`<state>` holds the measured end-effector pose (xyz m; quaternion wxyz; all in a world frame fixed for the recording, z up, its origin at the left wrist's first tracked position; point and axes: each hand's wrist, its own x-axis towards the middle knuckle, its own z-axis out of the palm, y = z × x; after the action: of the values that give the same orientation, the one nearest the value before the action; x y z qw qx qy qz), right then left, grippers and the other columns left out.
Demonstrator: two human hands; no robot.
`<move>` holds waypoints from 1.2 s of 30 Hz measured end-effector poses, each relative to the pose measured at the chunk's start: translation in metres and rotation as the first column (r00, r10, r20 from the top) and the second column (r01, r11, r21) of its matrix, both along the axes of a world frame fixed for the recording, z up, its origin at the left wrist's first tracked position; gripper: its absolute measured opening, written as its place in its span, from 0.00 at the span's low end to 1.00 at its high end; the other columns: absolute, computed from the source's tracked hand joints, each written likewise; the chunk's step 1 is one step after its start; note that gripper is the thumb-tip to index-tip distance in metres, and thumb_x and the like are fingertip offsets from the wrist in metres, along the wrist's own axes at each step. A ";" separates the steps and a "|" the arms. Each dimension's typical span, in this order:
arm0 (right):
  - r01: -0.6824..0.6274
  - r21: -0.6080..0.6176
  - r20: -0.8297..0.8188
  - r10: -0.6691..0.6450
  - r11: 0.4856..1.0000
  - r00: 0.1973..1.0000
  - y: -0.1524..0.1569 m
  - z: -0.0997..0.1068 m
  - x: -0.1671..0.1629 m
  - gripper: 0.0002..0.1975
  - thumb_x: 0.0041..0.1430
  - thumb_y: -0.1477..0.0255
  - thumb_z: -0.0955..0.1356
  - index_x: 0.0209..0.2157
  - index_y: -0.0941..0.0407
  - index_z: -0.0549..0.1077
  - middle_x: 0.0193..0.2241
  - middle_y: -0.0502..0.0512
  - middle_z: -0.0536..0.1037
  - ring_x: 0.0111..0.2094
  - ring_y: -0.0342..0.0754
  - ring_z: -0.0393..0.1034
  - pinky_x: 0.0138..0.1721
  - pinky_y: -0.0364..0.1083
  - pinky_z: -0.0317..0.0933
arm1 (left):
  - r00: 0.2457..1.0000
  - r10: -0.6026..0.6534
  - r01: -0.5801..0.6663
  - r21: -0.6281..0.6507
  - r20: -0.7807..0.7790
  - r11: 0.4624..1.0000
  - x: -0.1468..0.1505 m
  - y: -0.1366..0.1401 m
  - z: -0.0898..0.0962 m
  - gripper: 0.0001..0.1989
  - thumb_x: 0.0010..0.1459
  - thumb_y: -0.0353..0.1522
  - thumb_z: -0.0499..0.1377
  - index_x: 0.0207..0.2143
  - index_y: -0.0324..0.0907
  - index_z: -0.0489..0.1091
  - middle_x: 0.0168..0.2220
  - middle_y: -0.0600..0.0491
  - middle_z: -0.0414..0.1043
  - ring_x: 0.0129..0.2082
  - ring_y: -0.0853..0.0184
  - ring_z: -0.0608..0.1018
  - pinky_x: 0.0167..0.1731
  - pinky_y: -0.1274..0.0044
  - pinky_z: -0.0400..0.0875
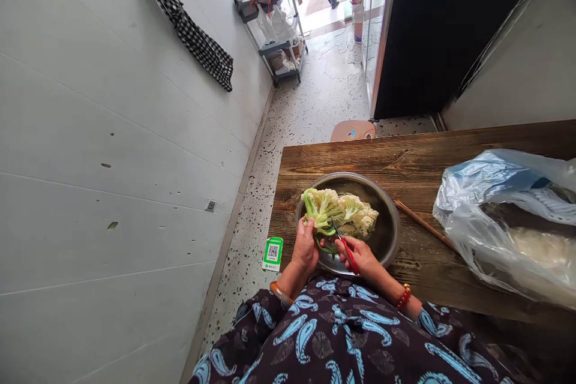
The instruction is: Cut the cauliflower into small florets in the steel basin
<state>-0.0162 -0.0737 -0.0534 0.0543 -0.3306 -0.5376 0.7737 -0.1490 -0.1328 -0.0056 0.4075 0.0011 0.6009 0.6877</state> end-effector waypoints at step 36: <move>0.014 0.054 -0.038 -0.012 0.998 0.999 0.003 0.005 -0.004 0.27 0.55 0.45 0.65 0.32 0.56 0.74 0.17 0.45 0.65 0.17 0.39 0.56 0.18 0.40 0.50 | 0.999 0.033 -0.034 0.029 0.007 0.999 0.002 0.004 0.004 0.25 0.49 0.46 0.67 0.42 0.44 0.61 0.31 0.57 0.67 0.25 0.74 0.68 0.19 0.82 0.56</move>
<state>-0.0199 -0.0703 -0.0488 0.0783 -0.3179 -0.5554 0.7644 -0.1470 -0.1288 -0.0017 0.3977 -0.0053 0.5896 0.7030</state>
